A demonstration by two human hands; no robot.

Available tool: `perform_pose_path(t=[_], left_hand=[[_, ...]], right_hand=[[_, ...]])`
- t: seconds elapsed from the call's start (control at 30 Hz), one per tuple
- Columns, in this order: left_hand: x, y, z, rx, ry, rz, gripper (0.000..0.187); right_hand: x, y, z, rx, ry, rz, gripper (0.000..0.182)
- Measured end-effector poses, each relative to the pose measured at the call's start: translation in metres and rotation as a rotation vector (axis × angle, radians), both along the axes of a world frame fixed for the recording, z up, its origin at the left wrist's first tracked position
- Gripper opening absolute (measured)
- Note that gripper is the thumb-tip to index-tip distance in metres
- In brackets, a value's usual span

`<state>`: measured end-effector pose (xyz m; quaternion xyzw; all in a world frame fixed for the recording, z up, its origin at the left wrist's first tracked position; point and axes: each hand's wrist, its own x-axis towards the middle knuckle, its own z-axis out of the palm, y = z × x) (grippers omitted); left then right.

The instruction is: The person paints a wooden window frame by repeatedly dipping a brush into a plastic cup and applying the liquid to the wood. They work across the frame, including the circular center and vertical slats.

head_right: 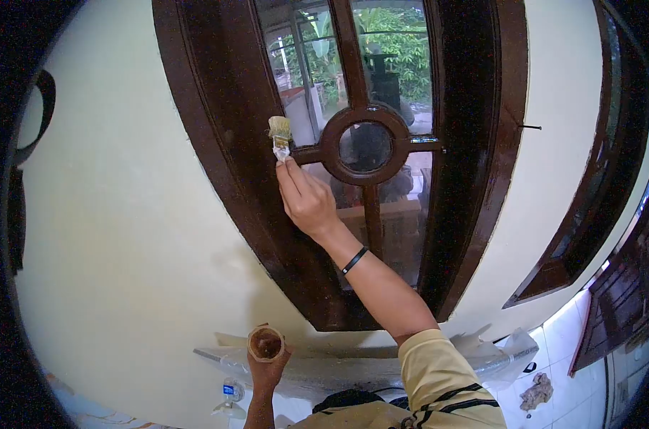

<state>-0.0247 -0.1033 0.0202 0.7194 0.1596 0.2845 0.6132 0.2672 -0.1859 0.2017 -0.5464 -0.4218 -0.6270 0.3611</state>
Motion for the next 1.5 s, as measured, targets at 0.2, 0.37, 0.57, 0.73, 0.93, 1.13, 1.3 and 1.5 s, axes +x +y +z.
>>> perform_pose_path(t=[0.2, 0.37, 0.57, 0.73, 0.93, 1.13, 1.3, 1.5], left_hand=[[0.002, -0.001, -0.004, 0.005, -0.01, -0.029, 0.065], [0.006, -0.001, -0.006, -0.008, -0.027, -0.056, 0.064], [0.006, -0.003, 0.0, -0.019, -0.033, -0.053, 0.064], [0.004, -0.003, 0.003, -0.015, -0.012, -0.054, 0.065], [0.008, -0.004, 0.002, -0.038, -0.007, -0.052, 0.07], [0.011, -0.006, -0.003, -0.014, -0.006, -0.073, 0.066], [0.012, -0.006, -0.003, -0.038, -0.04, -0.061, 0.068], [0.01, -0.003, -0.002, -0.042, -0.058, -0.039, 0.068]], right_hand=[[-0.006, -0.01, -0.01, -0.008, 0.083, 0.131, 0.026], [-0.023, -0.035, 0.009, 0.16, 0.227, 0.315, 0.018], [0.0, -0.045, 0.054, 0.409, 0.703, 0.872, 0.016], [0.022, -0.048, 0.058, 0.305, 0.719, 0.904, 0.017], [0.024, -0.065, 0.033, 0.128, 0.831, 0.741, 0.017], [0.016, -0.08, 0.042, -0.004, 0.893, 0.605, 0.016], [0.027, -0.078, 0.064, -0.087, 0.826, 0.473, 0.017], [0.021, -0.065, 0.118, 0.022, 0.743, 0.613, 0.02]])
